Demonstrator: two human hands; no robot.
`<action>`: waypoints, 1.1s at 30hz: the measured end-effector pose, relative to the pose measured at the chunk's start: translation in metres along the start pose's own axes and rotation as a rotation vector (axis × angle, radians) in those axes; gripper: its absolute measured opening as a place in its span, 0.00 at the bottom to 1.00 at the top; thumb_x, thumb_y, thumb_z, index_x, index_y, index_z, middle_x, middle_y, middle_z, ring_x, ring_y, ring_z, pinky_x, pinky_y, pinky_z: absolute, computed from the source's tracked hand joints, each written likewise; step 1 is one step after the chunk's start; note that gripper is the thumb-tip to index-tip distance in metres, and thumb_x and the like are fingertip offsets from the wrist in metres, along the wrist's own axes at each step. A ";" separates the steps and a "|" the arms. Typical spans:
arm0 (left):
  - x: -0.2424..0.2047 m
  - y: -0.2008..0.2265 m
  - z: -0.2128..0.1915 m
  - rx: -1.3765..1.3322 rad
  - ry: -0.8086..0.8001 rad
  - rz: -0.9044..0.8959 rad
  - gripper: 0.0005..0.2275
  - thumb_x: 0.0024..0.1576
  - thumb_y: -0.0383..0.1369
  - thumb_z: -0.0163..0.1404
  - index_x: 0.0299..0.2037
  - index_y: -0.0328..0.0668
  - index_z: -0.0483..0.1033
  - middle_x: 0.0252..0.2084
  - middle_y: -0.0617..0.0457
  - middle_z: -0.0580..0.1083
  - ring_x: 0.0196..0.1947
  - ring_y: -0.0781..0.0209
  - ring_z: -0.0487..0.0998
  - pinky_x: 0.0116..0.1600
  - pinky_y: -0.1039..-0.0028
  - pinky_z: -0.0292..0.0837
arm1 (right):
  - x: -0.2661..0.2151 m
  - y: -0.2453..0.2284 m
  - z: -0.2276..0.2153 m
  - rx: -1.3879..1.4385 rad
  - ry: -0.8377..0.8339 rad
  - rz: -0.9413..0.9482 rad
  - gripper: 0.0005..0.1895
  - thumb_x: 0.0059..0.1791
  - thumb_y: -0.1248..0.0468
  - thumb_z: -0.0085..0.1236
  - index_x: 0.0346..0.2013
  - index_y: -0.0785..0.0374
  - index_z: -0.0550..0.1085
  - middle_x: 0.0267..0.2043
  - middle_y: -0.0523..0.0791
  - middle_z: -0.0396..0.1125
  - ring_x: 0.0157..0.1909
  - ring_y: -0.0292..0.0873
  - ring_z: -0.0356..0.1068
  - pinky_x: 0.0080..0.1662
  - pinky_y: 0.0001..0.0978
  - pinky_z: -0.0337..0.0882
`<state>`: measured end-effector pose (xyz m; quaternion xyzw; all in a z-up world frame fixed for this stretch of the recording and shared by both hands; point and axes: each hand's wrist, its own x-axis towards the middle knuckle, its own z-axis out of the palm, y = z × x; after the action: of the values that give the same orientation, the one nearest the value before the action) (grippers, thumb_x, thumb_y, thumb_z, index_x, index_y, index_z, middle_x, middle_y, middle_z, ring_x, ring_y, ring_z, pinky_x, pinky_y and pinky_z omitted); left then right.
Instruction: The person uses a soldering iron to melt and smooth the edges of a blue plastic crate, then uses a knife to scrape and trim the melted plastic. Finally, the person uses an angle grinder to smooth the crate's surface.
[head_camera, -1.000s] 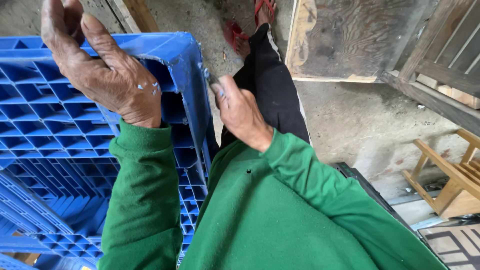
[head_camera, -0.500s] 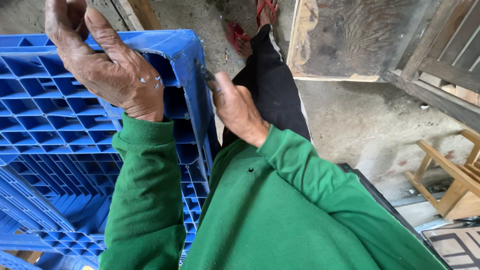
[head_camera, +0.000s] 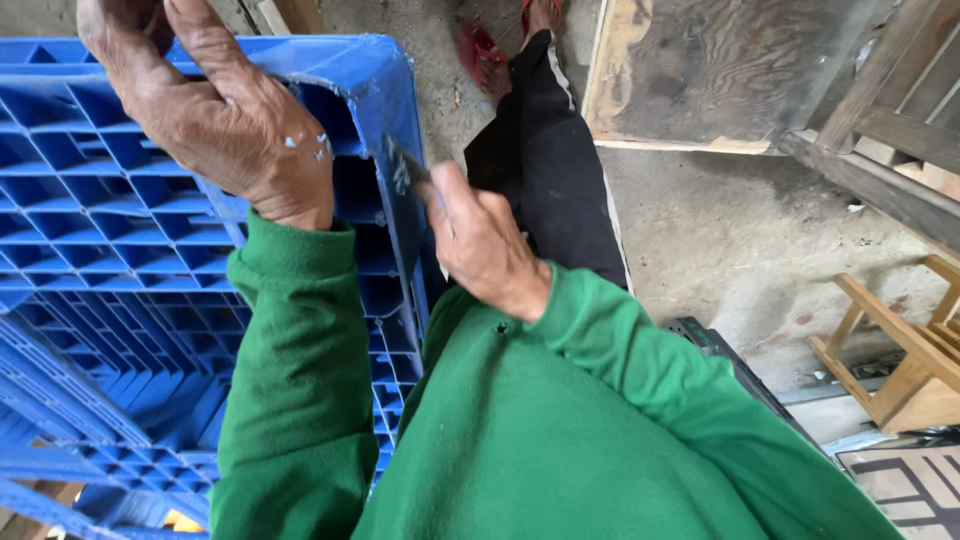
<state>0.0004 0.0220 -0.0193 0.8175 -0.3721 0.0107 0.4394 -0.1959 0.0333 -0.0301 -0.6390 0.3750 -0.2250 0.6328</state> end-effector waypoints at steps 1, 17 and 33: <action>0.003 -0.001 0.006 -0.019 -0.002 -0.002 0.13 0.76 0.36 0.47 0.65 0.38 0.67 0.58 0.47 0.75 0.58 0.57 0.80 0.64 0.70 0.75 | 0.003 0.002 -0.004 0.008 0.031 -0.074 0.08 0.61 0.66 0.44 0.53 0.65 0.64 0.34 0.57 0.70 0.39 0.61 0.74 0.34 0.44 0.71; 0.002 -0.005 0.008 -0.074 -0.008 0.048 0.14 0.76 0.36 0.46 0.68 0.42 0.65 0.59 0.50 0.74 0.60 0.59 0.78 0.67 0.71 0.75 | 0.010 0.017 0.002 -0.017 0.030 0.012 0.04 0.60 0.67 0.45 0.48 0.65 0.64 0.31 0.56 0.69 0.34 0.56 0.76 0.31 0.41 0.69; 0.000 -0.001 0.004 -0.099 -0.017 -0.008 0.14 0.76 0.37 0.46 0.66 0.38 0.64 0.60 0.48 0.73 0.61 0.60 0.78 0.66 0.71 0.72 | 0.017 0.015 -0.004 -0.004 0.002 0.196 0.04 0.58 0.72 0.47 0.47 0.65 0.67 0.30 0.57 0.70 0.34 0.59 0.76 0.33 0.44 0.71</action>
<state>-0.0005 0.0194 -0.0224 0.7963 -0.3724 -0.0165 0.4763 -0.1910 0.0186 -0.0473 -0.6003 0.4367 -0.1621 0.6500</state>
